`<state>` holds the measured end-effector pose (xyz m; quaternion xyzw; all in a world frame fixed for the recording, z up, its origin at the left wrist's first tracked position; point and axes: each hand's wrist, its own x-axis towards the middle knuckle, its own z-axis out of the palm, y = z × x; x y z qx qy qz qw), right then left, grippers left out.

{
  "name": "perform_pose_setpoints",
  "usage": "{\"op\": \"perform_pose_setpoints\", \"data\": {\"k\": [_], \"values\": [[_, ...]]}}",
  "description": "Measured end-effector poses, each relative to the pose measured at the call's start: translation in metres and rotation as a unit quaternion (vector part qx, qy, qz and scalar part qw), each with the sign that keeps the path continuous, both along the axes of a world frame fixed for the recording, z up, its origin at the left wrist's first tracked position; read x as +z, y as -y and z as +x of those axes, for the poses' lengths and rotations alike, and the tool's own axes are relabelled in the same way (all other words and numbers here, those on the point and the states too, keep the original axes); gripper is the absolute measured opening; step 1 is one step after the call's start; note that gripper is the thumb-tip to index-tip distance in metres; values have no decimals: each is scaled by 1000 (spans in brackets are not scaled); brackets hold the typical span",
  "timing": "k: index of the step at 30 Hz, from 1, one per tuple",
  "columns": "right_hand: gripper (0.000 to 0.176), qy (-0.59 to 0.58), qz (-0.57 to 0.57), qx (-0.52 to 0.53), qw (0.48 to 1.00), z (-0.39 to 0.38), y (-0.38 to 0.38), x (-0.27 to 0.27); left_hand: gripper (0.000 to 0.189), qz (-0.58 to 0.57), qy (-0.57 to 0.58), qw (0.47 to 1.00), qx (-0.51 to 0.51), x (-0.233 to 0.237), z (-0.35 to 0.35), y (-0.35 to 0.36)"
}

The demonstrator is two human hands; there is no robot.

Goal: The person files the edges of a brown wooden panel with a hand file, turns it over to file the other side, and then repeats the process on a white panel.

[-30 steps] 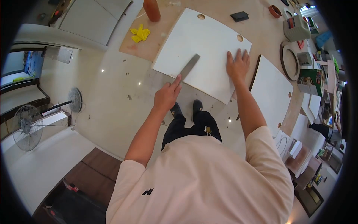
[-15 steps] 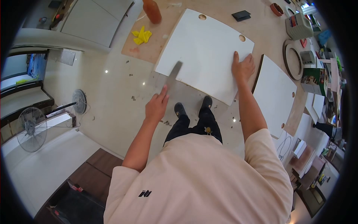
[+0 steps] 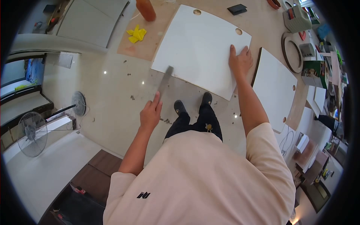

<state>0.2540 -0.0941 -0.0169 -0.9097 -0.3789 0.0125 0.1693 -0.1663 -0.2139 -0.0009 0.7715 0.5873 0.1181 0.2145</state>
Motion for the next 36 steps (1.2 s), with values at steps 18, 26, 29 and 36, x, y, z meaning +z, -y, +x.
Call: {"op": "perform_pose_setpoints", "data": {"k": [18, 26, 29, 36], "values": [[81, 6, 12, 18, 1000, 2, 3, -9, 52, 20, 28, 996, -83, -17, 54, -1], [81, 5, -1, 21, 1000, 4, 1, -7, 53, 50, 56, 995, -69, -13, 65, -1], [81, 28, 6, 18, 999, 3, 5, -13, 51, -17, 17, 999, -35, -10, 26, 22], [79, 38, 12, 27, 999, 5, 4, -10, 53, 23, 25, 994, -104, -2, 109, -33]]}}
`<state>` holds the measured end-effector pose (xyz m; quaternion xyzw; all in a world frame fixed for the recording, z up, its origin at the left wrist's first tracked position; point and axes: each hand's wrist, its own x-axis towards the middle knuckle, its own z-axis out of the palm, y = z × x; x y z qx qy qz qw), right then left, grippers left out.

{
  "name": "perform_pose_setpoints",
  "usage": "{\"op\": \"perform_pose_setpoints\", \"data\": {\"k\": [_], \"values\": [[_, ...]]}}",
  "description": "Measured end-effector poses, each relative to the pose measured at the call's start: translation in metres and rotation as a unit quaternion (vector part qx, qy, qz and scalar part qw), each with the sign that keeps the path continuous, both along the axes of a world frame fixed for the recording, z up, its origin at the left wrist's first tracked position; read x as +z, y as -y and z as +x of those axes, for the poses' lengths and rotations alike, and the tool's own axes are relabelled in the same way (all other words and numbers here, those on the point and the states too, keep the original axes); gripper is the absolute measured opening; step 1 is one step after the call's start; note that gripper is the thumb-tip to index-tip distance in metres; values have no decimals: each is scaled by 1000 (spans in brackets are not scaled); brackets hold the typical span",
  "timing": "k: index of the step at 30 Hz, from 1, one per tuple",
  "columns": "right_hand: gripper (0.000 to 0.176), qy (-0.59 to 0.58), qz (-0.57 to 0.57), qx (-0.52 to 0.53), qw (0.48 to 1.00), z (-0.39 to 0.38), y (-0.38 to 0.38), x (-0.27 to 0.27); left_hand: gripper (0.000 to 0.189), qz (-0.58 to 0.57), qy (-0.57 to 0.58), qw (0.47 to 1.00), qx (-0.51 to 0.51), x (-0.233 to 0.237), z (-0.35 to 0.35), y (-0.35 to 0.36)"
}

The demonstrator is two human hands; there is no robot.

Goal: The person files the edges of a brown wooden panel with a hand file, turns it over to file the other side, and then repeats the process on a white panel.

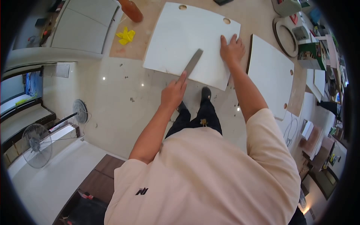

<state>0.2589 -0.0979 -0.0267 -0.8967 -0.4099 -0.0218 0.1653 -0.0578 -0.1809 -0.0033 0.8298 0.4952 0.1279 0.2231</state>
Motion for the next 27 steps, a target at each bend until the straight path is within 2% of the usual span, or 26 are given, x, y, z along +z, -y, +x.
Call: {"op": "perform_pose_setpoints", "data": {"k": [4, 6, 11, 13, 16, 19, 22, 24, 27], "values": [[79, 3, 6, -5, 1000, 2, -3, -4, 51, -21, 19, 997, 71, -11, -72, 40], [80, 5, 7, 7, 1000, 0, 1, -3, 51, -36, 6, 997, 68, -13, -79, 46], [78, -6, -3, 1, 1000, 0, 1, -1, 53, 8, -11, 1000, 26, -4, -7, -5], [78, -2, -5, 1, 1000, 2, -2, -2, 53, 14, -33, 999, 14, 2, -3, -11], [77, -3, -1, 5, 1000, 3, -4, -8, 51, -12, 9, 998, 63, -4, -63, 28], [77, -3, 2, 9, 1000, 1, 5, -8, 50, -47, -7, 996, 69, -1, -89, 43], [77, 1, 2, 0, 1000, -1, -2, -6, 51, -14, 2, 999, 33, -11, -31, 4], [77, 7, 3, 7, 1000, 3, 0, -7, 51, -19, -15, 1000, 14, 4, -4, -12], [77, 8, -5, 3, 1000, 5, -2, -10, 51, -15, 4, 999, 40, 11, -21, 2]]}}
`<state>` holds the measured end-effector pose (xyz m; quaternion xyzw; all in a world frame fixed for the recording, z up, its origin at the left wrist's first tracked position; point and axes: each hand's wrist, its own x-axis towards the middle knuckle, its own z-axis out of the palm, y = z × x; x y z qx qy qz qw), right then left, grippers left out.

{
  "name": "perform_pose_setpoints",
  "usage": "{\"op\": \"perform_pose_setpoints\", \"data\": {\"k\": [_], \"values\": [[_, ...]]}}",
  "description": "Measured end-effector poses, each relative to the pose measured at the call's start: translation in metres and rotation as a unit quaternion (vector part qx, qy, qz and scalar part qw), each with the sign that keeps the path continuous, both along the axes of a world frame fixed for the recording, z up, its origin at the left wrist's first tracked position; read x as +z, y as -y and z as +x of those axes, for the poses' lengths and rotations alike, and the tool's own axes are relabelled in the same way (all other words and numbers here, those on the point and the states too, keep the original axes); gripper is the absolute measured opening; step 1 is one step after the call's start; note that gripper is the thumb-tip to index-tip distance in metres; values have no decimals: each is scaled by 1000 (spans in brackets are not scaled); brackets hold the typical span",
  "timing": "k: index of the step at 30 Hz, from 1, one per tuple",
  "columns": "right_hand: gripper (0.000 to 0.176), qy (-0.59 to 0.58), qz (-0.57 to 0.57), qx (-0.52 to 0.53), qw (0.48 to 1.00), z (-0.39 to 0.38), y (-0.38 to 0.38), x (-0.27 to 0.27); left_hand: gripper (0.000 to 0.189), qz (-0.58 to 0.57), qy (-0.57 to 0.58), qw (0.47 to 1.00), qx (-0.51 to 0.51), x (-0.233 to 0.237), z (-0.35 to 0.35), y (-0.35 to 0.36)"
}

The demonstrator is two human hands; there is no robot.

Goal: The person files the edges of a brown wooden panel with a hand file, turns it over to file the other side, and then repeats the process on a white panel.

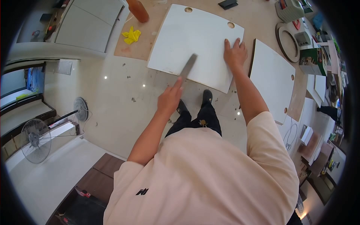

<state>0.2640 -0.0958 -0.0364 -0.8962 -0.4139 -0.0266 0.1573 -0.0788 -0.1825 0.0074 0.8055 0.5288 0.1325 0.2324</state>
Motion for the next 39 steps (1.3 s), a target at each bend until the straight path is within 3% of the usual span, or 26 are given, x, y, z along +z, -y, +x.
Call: {"op": "perform_pose_setpoints", "data": {"k": [4, 7, 10, 13, 16, 19, 22, 25, 28, 31, 34, 37, 39], "values": [[77, -26, -1, 9, 1000, -6, 9, 9, 50, -66, -29, 996, 55, -1, -64, 38], [78, -18, -4, -2, 1000, -8, 1, 6, 51, 12, 21, 1000, 8, -20, -23, 9], [78, -15, -9, -1, 1000, -2, 2, 8, 53, -19, -26, 999, -5, 0, 20, -19], [78, -13, -8, 5, 1000, -3, -1, 6, 54, 24, 11, 1000, 5, -12, -19, 5], [78, -14, -4, -2, 1000, -5, 5, 4, 52, -49, -12, 997, 53, -12, -65, 33], [78, -15, -3, -1, 1000, -8, 1, 5, 53, -6, 20, 1000, 13, -21, -26, 14], [78, -20, -12, -4, 1000, -3, 4, 6, 53, -41, -35, 998, -32, 3, 24, -15], [78, -21, -11, 4, 1000, -2, -1, 6, 52, 34, 32, 999, -6, -13, -8, -1], [78, -28, -13, -11, 999, -4, 3, 7, 49, -44, -36, 998, 39, -10, -54, 19], [79, -30, -21, -8, 999, -9, -1, 11, 50, -4, 8, 1000, 24, -18, -18, 0], [79, -29, -27, -9, 999, -2, 2, 12, 51, -33, -35, 999, 5, -6, 10, -19], [79, -28, -17, 1, 999, -2, -2, 4, 51, 60, 43, 997, 33, -24, -28, 4], [79, -25, -11, -10, 1000, -2, -2, 3, 50, -7, -3, 999, 54, -17, -49, 14]]}}
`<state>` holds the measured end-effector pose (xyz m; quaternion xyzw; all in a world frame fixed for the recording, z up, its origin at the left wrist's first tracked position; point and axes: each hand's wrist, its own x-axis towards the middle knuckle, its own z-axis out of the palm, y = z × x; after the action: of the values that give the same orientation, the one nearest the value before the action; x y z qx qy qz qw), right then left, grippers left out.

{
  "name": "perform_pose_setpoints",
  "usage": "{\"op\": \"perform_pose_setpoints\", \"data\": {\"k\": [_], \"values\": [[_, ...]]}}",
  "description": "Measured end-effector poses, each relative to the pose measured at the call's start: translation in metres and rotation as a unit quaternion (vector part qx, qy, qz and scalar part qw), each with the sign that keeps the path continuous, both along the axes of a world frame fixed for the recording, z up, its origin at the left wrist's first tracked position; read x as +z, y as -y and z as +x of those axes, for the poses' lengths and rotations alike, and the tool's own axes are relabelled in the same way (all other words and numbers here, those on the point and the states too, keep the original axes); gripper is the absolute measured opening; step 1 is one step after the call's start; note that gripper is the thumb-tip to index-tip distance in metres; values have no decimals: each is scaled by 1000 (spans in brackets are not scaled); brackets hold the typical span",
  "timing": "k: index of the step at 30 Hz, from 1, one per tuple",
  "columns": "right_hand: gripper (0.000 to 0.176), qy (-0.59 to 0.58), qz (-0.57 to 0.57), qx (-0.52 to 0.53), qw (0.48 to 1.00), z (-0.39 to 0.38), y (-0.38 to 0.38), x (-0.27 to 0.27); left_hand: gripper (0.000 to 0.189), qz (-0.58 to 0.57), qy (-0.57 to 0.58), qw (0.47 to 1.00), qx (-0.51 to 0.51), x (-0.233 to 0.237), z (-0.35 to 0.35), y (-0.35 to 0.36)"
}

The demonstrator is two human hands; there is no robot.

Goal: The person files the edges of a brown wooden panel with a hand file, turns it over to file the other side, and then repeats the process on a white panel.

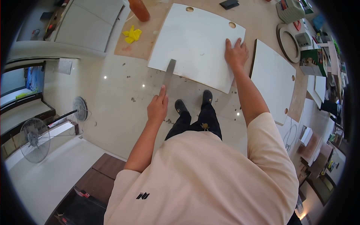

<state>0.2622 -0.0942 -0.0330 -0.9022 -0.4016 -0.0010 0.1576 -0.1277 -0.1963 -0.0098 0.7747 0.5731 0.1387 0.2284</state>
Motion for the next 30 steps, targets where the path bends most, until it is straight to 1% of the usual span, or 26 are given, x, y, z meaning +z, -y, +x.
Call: {"op": "perform_pose_setpoints", "data": {"k": [1, 2, 4, 7, 8, 10, 12, 14, 15, 17, 19, 21, 24, 26, 27, 29, 30], "values": [[79, -1, 3, 2, 1000, 0, 4, 0, 49, -41, -22, 999, 12, 2, -4, 8], [79, -2, 6, 6, 1000, 0, 5, 1, 49, -41, -14, 999, -5, -3, 5, 9], [79, -9, 11, 9, 1000, -5, 2, 4, 48, -27, 1, 999, -43, 4, 48, -14], [79, -6, 8, 7, 1000, 1, 2, 9, 47, -28, -23, 996, -78, 16, 87, -27], [79, -2, 10, 9, 1000, 2, 1, 7, 47, 10, 15, 998, -62, 10, 83, -24], [79, -7, 16, 13, 1000, -3, 0, 4, 47, 80, 76, 993, -35, -9, 42, 2], [79, -12, 23, 16, 1000, -4, 5, 7, 49, 10, 13, 1000, 6, -9, -3, 29], [79, -10, 8, 14, 1000, 1, 5, 1, 50, -30, -7, 999, 30, 0, -23, 47], [79, -10, 5, 15, 1000, 1, 0, 2, 51, -46, -17, 998, 43, 4, -25, 47], [79, -10, 13, 11, 1000, 0, 0, 1, 51, -27, -5, 999, 25, -2, -12, 35], [80, -9, 10, 13, 1000, -2, 5, 1, 52, -10, -3, 1000, 0, -6, 16, 16], [80, -7, 11, 20, 1000, 0, 3, 2, 52, 21, -10, 999, -31, 2, 49, -16], [79, -17, 4, 26, 1000, 3, 3, 4, 52, 24, -2, 999, -26, 3, 42, -27], [79, -15, 8, 21, 1000, 0, 2, 5, 51, -10, -15, 1000, 15, -3, 9, -11], [78, -14, 10, 15, 1000, 0, 3, 5, 50, -28, -22, 999, 32, 1, 2, -8], [79, -15, 6, 14, 1000, -1, 8, 2, 50, -20, -11, 1000, 20, -3, 14, 1], [79, -14, 15, 14, 1000, -1, 2, 3, 50, -6, -4, 1000, 13, 0, 26, -7]]}}
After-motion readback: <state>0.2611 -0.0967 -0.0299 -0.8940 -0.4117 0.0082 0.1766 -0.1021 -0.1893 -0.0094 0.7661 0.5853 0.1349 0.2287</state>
